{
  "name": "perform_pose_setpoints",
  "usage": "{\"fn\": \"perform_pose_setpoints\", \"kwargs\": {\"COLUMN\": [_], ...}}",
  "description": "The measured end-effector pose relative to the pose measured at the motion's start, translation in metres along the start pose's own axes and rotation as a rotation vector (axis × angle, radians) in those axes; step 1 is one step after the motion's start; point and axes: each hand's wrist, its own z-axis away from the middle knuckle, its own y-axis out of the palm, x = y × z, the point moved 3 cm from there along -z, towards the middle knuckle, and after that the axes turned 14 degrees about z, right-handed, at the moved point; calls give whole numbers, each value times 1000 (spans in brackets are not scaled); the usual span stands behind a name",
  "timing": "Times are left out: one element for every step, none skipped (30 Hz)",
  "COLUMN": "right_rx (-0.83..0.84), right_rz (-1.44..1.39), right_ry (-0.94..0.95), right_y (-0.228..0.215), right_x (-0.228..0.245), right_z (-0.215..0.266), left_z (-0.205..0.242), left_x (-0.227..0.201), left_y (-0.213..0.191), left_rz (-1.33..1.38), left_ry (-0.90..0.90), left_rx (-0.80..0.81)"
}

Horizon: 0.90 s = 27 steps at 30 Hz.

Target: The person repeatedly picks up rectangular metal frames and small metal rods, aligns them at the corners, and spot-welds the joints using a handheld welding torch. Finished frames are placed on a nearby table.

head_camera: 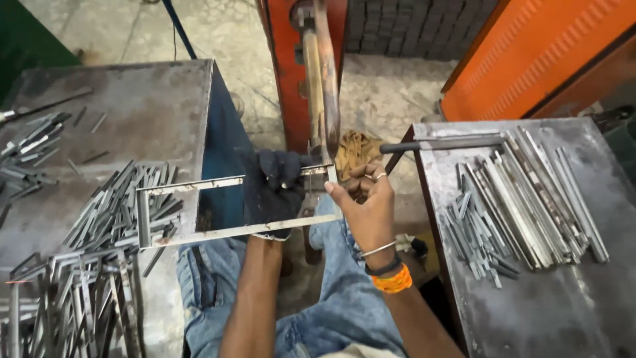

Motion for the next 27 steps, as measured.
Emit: {"fn": "perform_pose_setpoints", "kwargs": {"right_rx": [6, 18, 32, 40, 78, 117, 138, 207, 285, 315, 376, 436, 477, 521, 559, 594, 627, 660, 676, 707, 733, 745, 774, 803, 810, 824, 836], "right_rz": [5, 39, 71, 73, 48, 23, 20, 36, 50, 45, 70, 96, 87, 83, 80, 72, 88, 104, 103, 112, 124, 124, 121, 119, 120, 116, 113], "right_ry": [10, 14, 6, 3, 7, 12, 10, 45, 74, 67, 66, 63, 46, 42, 45, 33, 42, 51, 43, 47, 52, 44, 49, 53, 51, 46, 42], "right_y": [-1, -1, -1, 4, 10, 16, 21, 28, 37, 41, 47, 53, 60, 67, 71, 78, 83, 88, 94, 99, 104, 107, 111, 114, 116, 118, 120], "right_x": [-3, -6, -7, -15, -24, -33, -40, -47, -53, -55, -58, -59, -59, -59, -59, -56, -55, -53, -50, -48, -45, -44, -45, -45, -47, -48, -50], "right_z": [6, 13, 13, 16, 20, 25, 29, 33, 37, 40, 44, 49, 50, 52, 56, 59, 64, 68, 71, 74, 76, 78, 81, 83, 84, 86, 87], "left_z": [6, 11, 12, 14, 19, 23, 28, 34, 41, 44, 51, 59, 69, 80, 92, 106, 117, 128, 146, 164, 181, 190, 200, 211, 223, 234, 244], "left_x": [-1, -2, -3, -8, -13, -19, -31, -45, -63, -79, -101, -125, -148, -171, -190, -206, -218, -229, -242, -256, -268, -272, -278, -284, -298, -311, -323], "left_y": [1, 2, 5, 1, -3, -7, -25, -44, -62, -54, -47, -36, -32, -24, -16, -9, -5, -2, -10, -19, -28, -19, -10, 0, -4, -4, -4], "left_rz": [2, -22, -48, -48, -32, -15, -22, -217, -415, -425, -953, -1476, -1483, -1830, -2177, -2184, -2158, -2129, -2129, -2147, -2162, -2160, -2218, -2269, -2266, -2390, -2513], "left_ry": [2, -5, -6, 2, -4, -10, 10, 20, 38, 66, 135, 195, 234, 256, 251, 273, 205, 140, 152, 148, 142, 154, 243, 335, 338, 419, 503], "left_rx": [-12, 9, 42, 41, 1, -38, -43, -125, -212, -221, -414, -623, -652, -674, -691, -729, -715, -701, -719, -793, -863, -876, -1018, -1164, -1173, -1189, -1199]}}
